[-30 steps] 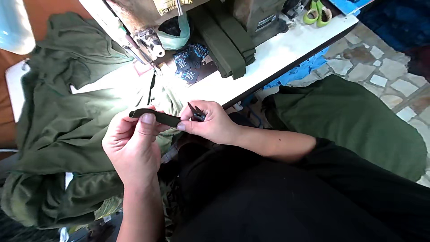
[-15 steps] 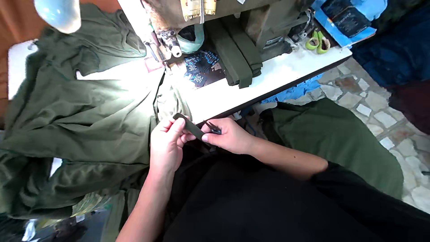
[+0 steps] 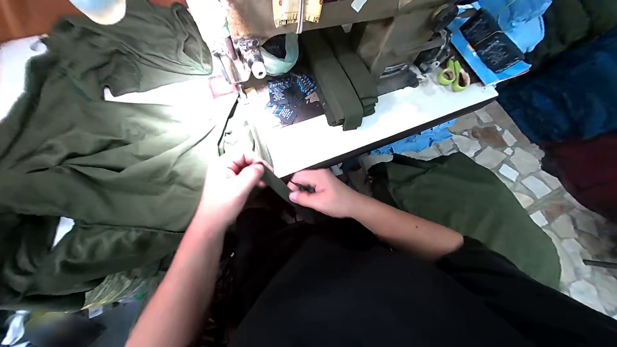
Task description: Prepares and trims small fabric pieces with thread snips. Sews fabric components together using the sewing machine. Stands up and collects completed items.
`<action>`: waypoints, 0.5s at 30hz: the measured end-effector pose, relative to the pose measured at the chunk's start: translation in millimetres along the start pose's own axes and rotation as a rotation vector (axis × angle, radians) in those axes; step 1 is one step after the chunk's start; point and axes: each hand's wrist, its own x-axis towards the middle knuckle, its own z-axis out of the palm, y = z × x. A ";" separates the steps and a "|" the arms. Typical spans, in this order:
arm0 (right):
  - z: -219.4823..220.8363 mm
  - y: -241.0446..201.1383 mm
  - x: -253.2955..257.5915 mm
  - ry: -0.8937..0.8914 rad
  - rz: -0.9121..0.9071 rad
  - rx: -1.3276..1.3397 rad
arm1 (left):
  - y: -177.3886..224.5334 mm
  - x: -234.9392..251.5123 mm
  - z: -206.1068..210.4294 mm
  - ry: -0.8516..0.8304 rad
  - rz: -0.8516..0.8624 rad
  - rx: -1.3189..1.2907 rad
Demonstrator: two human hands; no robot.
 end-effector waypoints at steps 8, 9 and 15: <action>-6.9 9.4 88.4 -0.113 0.085 -0.221 | -10.2 54.6 -35.0 -0.065 -0.046 1.029; -8.2 8.3 86.8 -0.115 0.103 -0.188 | -10.2 52.7 -31.8 -0.036 -0.001 1.006; -20.9 5.2 89.2 -0.141 0.417 0.044 | -40.5 82.6 -21.5 -0.172 0.203 0.944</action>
